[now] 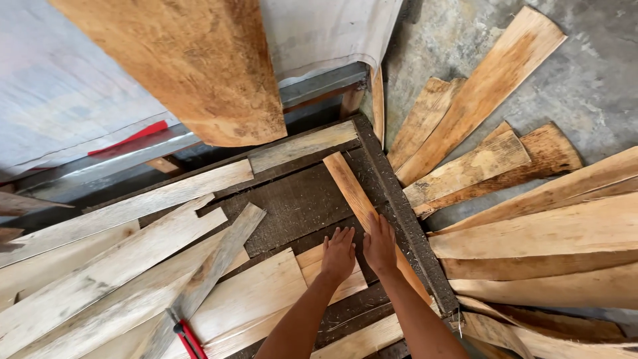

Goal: Use a utility knife to cut or score thin wooden slats/veneer pieces in a workshop environment.

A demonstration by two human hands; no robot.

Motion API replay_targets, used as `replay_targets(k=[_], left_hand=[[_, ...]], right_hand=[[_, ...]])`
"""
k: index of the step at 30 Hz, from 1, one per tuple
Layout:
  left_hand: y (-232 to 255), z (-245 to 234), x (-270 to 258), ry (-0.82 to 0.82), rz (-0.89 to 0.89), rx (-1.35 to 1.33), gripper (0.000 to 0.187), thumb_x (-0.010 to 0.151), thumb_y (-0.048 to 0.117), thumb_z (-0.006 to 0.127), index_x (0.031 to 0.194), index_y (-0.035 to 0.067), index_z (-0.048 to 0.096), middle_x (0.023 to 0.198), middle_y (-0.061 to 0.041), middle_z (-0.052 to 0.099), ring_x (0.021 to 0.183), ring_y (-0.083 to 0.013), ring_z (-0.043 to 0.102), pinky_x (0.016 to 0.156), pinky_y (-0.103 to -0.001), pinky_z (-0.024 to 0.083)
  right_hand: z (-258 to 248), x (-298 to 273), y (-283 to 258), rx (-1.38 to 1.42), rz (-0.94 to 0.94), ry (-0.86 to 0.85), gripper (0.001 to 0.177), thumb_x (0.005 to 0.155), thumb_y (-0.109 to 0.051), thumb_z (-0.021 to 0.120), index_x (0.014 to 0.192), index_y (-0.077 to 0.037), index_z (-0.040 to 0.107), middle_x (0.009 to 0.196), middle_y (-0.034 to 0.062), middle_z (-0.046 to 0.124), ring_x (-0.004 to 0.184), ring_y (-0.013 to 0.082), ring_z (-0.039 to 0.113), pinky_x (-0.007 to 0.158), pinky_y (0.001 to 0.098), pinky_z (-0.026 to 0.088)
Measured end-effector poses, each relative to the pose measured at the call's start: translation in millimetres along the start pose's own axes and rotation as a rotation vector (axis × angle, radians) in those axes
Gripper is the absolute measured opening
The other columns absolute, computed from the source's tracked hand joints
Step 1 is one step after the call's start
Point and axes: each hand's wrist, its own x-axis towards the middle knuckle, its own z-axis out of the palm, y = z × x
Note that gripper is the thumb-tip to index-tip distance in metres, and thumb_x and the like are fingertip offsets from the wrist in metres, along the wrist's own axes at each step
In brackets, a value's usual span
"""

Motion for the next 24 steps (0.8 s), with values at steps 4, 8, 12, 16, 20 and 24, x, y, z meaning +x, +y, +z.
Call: replay_targets(k=[4,8,12,16,20,24], left_hand=[[9,4,11,-0.021,-0.010,0.009,0.050,0.107,0.020,0.044,0.156,0.013,0.040,0.162,-0.009,0.039,0.155,-0.0299,0.024,0.126,-0.056,0.013],[16,10,20,-0.038,0.000,0.010,0.051,0.106,0.019,0.042,0.156,0.012,0.040,0.163,-0.008,0.038,0.156,-0.0294,0.024,0.126,-0.057,0.013],[28,5,30,-0.103,-0.019,0.054,0.055,0.105,0.018,0.041,0.159,0.013,0.033,0.167,-0.005,0.033,0.158,-0.0278,0.018,0.127,-0.058,0.009],[27,13,45,-0.191,-0.008,0.128,0.058,0.106,0.020,0.040,0.162,0.015,0.025,0.170,-0.003,0.024,0.159,-0.0282,0.010,0.126,-0.060,0.004],[40,7,47,-0.225,-0.022,0.108,0.062,0.104,0.018,0.042,0.163,0.018,0.023,0.171,0.000,0.023,0.160,-0.0273,0.007,0.124,-0.067,0.001],[46,8,48,-0.239,-0.017,0.131,0.065,0.102,0.017,0.043,0.164,0.021,0.022,0.171,0.003,0.022,0.160,-0.0290,0.006,0.120,-0.076,-0.002]], right_hand=[[-9,2,-3,0.010,0.013,0.008,0.062,0.097,-0.015,0.057,0.156,-0.014,0.038,0.158,0.0213,0.036,0.144,0.0416,0.035,0.120,0.0533,0.032],[-6,6,1,0.026,-0.001,0.030,0.057,0.102,-0.018,0.053,0.156,-0.013,0.037,0.158,0.0234,0.035,0.145,0.0437,0.033,0.117,0.0550,0.033],[-9,16,1,0.064,0.047,0.019,0.056,0.104,-0.021,0.050,0.157,-0.013,0.035,0.160,0.0247,0.031,0.146,0.0458,0.031,0.116,0.0546,0.034],[0,25,15,0.013,0.076,0.010,0.056,0.106,-0.027,0.049,0.158,-0.014,0.033,0.162,0.0232,0.028,0.148,0.0447,0.028,0.113,0.0549,0.035],[-6,23,18,-0.103,0.083,0.012,0.054,0.104,-0.032,0.051,0.155,-0.018,0.040,0.162,0.0142,0.031,0.148,0.0383,0.029,0.114,0.0537,0.032],[-14,21,19,-0.131,0.112,0.000,0.049,0.103,-0.030,0.054,0.151,-0.020,0.046,0.156,0.0091,0.040,0.144,0.0348,0.035,0.115,0.0509,0.031]])
